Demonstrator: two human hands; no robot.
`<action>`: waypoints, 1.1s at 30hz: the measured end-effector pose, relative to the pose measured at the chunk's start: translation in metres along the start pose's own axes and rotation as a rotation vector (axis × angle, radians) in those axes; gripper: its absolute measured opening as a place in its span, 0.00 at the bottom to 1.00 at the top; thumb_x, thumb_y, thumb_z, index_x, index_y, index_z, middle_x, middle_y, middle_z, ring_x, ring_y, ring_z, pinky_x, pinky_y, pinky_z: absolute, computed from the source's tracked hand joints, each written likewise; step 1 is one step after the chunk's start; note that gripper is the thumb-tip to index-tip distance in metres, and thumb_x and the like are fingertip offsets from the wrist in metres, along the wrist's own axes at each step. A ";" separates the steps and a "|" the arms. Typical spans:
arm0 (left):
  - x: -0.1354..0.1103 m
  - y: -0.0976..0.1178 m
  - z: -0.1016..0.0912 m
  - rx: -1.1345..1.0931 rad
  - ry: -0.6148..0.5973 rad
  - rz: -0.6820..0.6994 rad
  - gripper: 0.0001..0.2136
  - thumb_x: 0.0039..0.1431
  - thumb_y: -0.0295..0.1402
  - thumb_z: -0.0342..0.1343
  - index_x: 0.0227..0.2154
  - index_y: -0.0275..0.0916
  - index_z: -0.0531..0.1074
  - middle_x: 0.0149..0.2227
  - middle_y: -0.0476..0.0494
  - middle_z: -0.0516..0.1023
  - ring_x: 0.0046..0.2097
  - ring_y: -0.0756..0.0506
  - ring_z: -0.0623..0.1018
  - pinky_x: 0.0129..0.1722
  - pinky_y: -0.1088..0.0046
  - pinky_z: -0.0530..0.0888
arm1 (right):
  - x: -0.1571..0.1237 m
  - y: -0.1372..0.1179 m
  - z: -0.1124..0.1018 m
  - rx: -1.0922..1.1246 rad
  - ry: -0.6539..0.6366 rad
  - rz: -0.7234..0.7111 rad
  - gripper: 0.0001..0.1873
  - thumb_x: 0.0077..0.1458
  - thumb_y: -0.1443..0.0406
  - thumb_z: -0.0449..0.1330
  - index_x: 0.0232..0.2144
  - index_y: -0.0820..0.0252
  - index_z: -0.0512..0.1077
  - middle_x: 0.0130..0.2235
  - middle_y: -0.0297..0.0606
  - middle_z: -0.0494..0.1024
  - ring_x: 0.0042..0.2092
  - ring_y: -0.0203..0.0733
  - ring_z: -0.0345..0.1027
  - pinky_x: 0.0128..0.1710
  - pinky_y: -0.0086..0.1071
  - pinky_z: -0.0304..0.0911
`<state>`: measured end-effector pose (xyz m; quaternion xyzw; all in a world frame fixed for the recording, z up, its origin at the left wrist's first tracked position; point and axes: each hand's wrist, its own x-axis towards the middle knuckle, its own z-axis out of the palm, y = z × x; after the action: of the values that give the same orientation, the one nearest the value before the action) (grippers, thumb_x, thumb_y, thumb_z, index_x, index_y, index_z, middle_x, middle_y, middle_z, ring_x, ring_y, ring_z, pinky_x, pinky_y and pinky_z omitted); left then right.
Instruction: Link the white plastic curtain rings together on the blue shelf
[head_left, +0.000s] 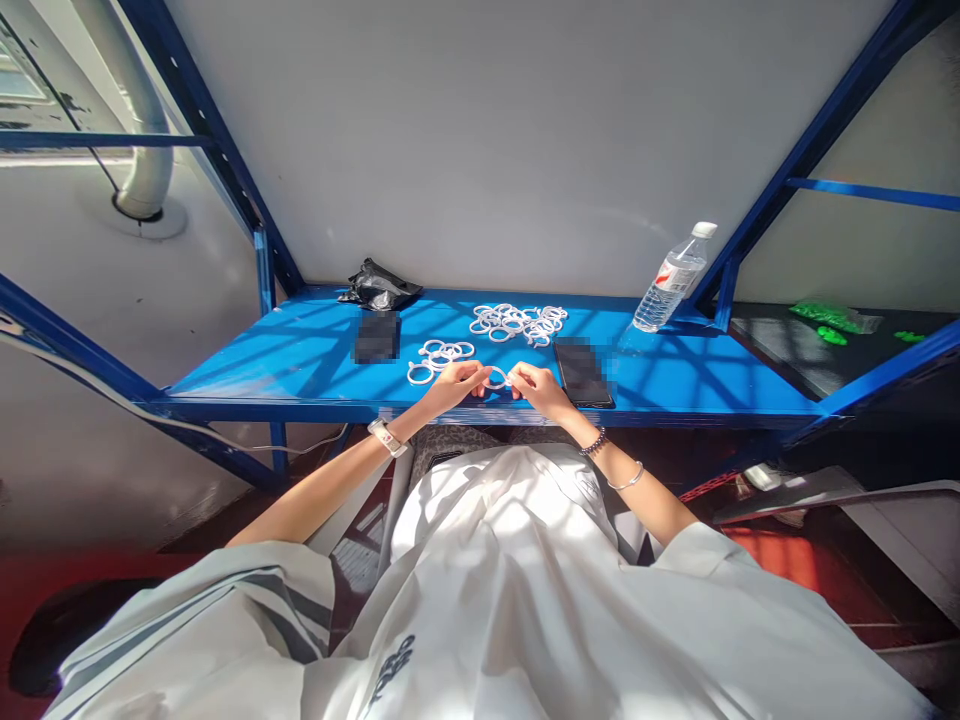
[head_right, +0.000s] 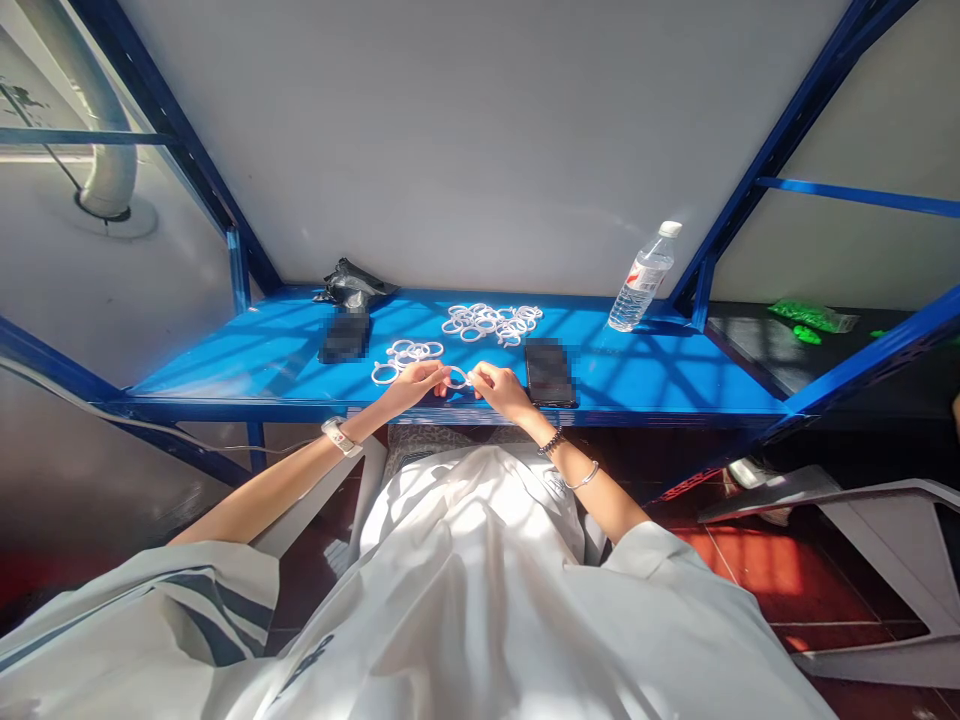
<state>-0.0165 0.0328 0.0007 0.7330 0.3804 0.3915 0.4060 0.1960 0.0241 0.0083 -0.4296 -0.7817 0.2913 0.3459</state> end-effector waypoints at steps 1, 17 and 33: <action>0.000 0.000 0.000 0.001 0.002 0.002 0.25 0.58 0.59 0.50 0.24 0.40 0.70 0.23 0.50 0.73 0.27 0.49 0.72 0.31 0.72 0.70 | 0.000 0.000 0.000 -0.002 0.001 0.002 0.18 0.61 0.54 0.50 0.23 0.56 0.65 0.23 0.29 0.72 0.27 0.35 0.64 0.32 0.30 0.57; 0.003 -0.002 0.001 -0.005 0.020 -0.016 0.26 0.56 0.60 0.51 0.24 0.39 0.70 0.23 0.49 0.73 0.27 0.49 0.73 0.30 0.72 0.72 | 0.001 0.006 0.004 -0.044 0.004 -0.056 0.13 0.50 0.57 0.61 0.36 0.57 0.71 0.26 0.28 0.73 0.24 0.31 0.59 0.27 0.27 0.55; 0.003 -0.002 0.001 0.005 0.029 -0.040 0.24 0.58 0.57 0.50 0.23 0.39 0.69 0.24 0.49 0.73 0.27 0.49 0.73 0.31 0.73 0.71 | 0.004 0.017 0.009 0.029 0.002 -0.048 0.12 0.55 0.55 0.61 0.31 0.57 0.72 0.24 0.29 0.74 0.25 0.34 0.65 0.28 0.28 0.57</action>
<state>-0.0144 0.0356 -0.0006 0.7205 0.4019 0.3926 0.4064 0.1956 0.0342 -0.0089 -0.4060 -0.7870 0.2940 0.3596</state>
